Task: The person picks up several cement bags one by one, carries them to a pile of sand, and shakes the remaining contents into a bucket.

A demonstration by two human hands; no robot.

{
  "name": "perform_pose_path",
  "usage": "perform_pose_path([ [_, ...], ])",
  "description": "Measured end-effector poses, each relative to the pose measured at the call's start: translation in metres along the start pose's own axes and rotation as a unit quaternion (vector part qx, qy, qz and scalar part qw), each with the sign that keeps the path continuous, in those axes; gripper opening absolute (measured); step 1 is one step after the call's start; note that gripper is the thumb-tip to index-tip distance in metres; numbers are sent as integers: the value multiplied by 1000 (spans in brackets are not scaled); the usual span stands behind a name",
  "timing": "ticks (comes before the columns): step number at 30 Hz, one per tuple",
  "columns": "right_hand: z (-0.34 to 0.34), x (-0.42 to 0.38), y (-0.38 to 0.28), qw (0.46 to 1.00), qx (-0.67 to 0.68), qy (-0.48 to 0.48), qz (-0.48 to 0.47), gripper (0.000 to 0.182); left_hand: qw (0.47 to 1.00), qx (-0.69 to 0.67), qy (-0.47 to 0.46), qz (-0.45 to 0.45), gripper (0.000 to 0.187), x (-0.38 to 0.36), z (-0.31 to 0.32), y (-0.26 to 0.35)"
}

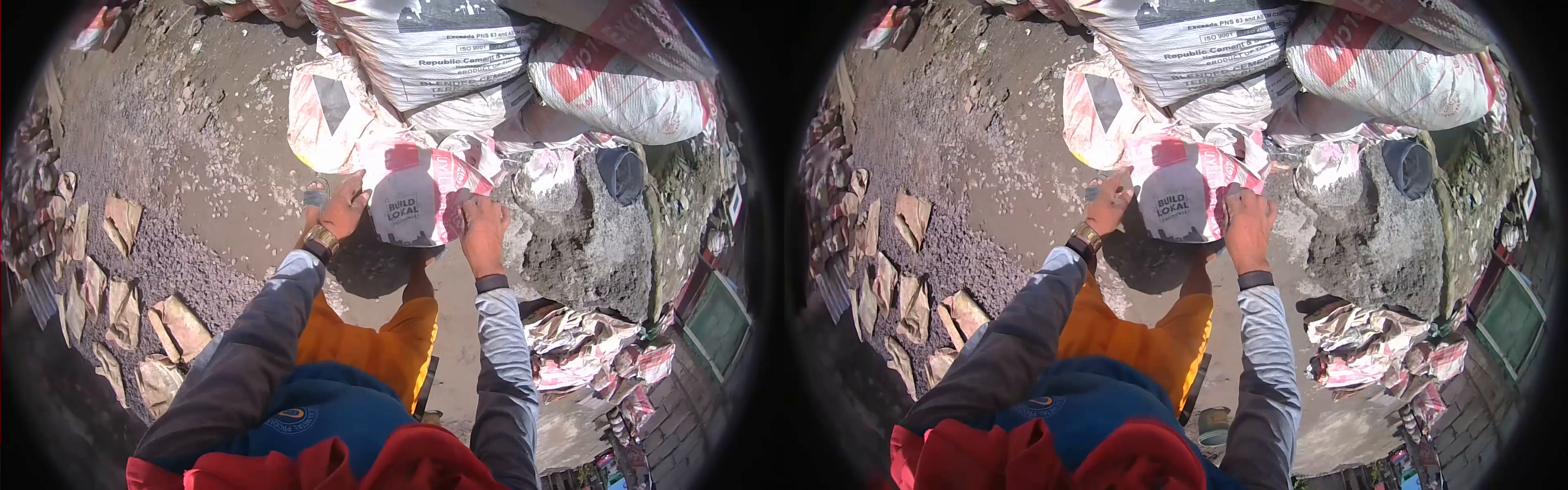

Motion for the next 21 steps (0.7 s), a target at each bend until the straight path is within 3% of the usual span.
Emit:
perform_pose_path([
  [1, -15, -2, 4, 999, -4, 43, -4, 23, 992, 51, 91, 77, 61, 11, -3, 12],
  [2, -25, -1, 9, 996, -7, 86, -10, 27, 991, 54, 89, 86, 61, 23, 1, 16],
  [4, -24, 18, 17, 994, 16, 105, -32, 33, 983, 20, 183, 1, 64, 48, 1, 13],
  [5, -20, 29, 19, 991, 38, 114, -60, 39, 984, -109, 135, -31, 65, 68, 7, 2],
  [6, -15, 40, 22, 991, 43, 113, -57, 39, 985, -105, 132, -33, 65, 75, 12, -6],
  [8, -6, 55, 25, 989, -48, 138, -19, 51, 954, -251, -51, -157, 60, 78, 24, -7],
  [9, 1, 55, 28, 990, -42, 135, -16, 51, 966, -226, -69, -104, 50, 78, 28, -19],
  [10, 6, 55, 34, 993, -40, 114, 3, 46, 966, -222, -71, -108, 50, 69, 25, -11],
  [12, 6, 51, 48, 994, -40, 96, 22, 40, 976, -133, -143, -94, 41, 34, 12, 37],
  [14, 1, 32, 54, 999, -27, 6, -23, 23, 986, -61, -93, 128, 39, -11, 2, 93],
  [15, -15, 21, 52, 1000, -1, 23, 0, 9, 973, 30, -122, 193, 39, -33, 3, 93],
  [16, -34, 8, 49, 1000, -5, 24, -1, 9, 948, 120, -147, 257, 40, -52, 4, 92],
  [17, -56, -5, 49, 999, 0, 42, 3, 10, 948, 118, -141, 259, 40, -63, -2, 113],
  [19, -95, -29, 43, 998, 2, 61, 5, 11, 967, 115, -194, 120, 39, -74, -15, 151],
  [21, -121, -58, 35, 999, -23, 26, 22, 12, 972, 118, -159, 128, 39, -86, -21, 134],
])
Point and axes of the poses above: each hand's wrist, its own x-axis towards the middle knuckle, its own z-axis out of the palm, y = z × x, the point moved 4 cm from there along x, towards the middle knuckle, and after that the axes turned 3 degrees about -z, right-handed, at the moved point
